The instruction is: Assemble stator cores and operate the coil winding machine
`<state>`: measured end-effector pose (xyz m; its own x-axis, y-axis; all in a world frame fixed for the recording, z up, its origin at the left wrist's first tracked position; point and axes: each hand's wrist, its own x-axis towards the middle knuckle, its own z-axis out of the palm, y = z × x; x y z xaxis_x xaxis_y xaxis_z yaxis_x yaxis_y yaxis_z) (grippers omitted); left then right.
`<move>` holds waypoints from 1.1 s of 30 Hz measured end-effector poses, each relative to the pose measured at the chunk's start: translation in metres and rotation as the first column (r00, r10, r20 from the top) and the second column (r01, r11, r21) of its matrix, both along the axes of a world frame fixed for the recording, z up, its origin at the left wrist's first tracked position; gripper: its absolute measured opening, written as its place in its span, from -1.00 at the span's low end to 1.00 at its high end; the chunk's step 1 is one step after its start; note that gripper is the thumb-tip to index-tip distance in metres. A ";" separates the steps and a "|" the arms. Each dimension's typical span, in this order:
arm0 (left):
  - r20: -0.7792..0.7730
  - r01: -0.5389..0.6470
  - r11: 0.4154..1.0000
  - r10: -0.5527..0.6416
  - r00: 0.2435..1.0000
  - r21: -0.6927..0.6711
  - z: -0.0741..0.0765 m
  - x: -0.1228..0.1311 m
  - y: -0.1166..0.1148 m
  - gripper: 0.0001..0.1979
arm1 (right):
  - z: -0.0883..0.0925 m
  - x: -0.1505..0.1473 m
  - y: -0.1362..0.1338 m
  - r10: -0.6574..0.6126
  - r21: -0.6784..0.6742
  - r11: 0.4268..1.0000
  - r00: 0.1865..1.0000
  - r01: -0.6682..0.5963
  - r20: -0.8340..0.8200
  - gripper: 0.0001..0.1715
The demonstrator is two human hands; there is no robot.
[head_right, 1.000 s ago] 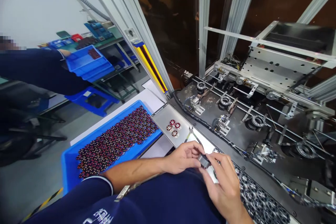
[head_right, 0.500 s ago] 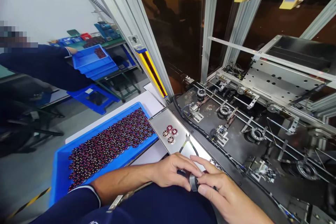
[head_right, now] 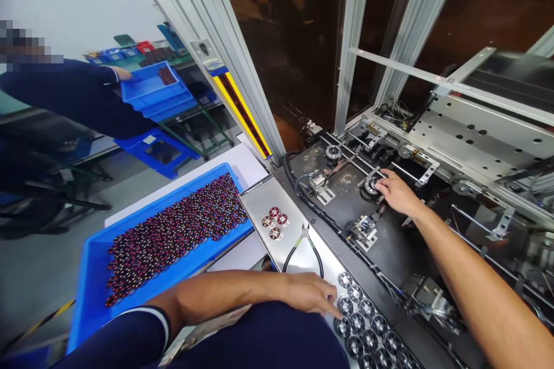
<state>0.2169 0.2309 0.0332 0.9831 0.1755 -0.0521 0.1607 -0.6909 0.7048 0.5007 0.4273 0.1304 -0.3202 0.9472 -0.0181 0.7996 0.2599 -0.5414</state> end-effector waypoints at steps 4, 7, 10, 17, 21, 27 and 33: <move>-0.026 0.038 0.991 -0.035 0.999 0.131 -0.002 0.001 -0.003 -0.73 | -0.014 0.001 0.005 0.021 -0.042 0.999 0.998 -0.018 0.062 -0.79; -0.018 0.049 0.973 -0.046 0.999 0.226 0.001 -0.001 -0.006 -0.73 | -0.017 0.001 0.009 0.015 -0.071 0.997 0.993 -0.007 0.114 -0.79; 0.000 0.053 0.952 -0.056 0.998 0.301 -0.001 -0.003 -0.008 -0.81 | -0.020 -0.001 0.014 -0.008 -0.100 0.995 0.985 0.026 0.175 -0.78; 0.048 0.004 0.930 -0.023 0.999 0.367 -0.018 -0.003 -0.011 -0.68 | -0.026 -0.008 0.020 -0.036 -0.162 0.983 0.964 0.081 0.262 -0.77; 0.062 -0.026 0.938 0.005 0.998 0.346 -0.023 0.000 -0.014 -0.65 | -0.026 -0.009 0.020 -0.042 -0.167 0.982 0.963 0.088 0.264 -0.79; 0.096 -0.116 0.966 0.096 0.991 0.230 -0.017 0.000 -0.017 -0.72 | -0.013 -0.016 0.016 -0.065 -0.081 0.993 0.971 0.085 0.229 -0.80; 0.194 -0.411 0.908 0.418 0.888 -0.074 0.050 -0.031 0.001 -0.72 | 0.065 -0.029 -0.042 -0.166 0.274 0.951 0.984 0.143 0.062 -0.65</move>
<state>0.1861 0.2316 0.0837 0.8111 0.5708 0.1273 0.2807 -0.5709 0.7715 0.4714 0.3850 0.1955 -0.1778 0.9587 0.2221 0.8807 0.2557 -0.3988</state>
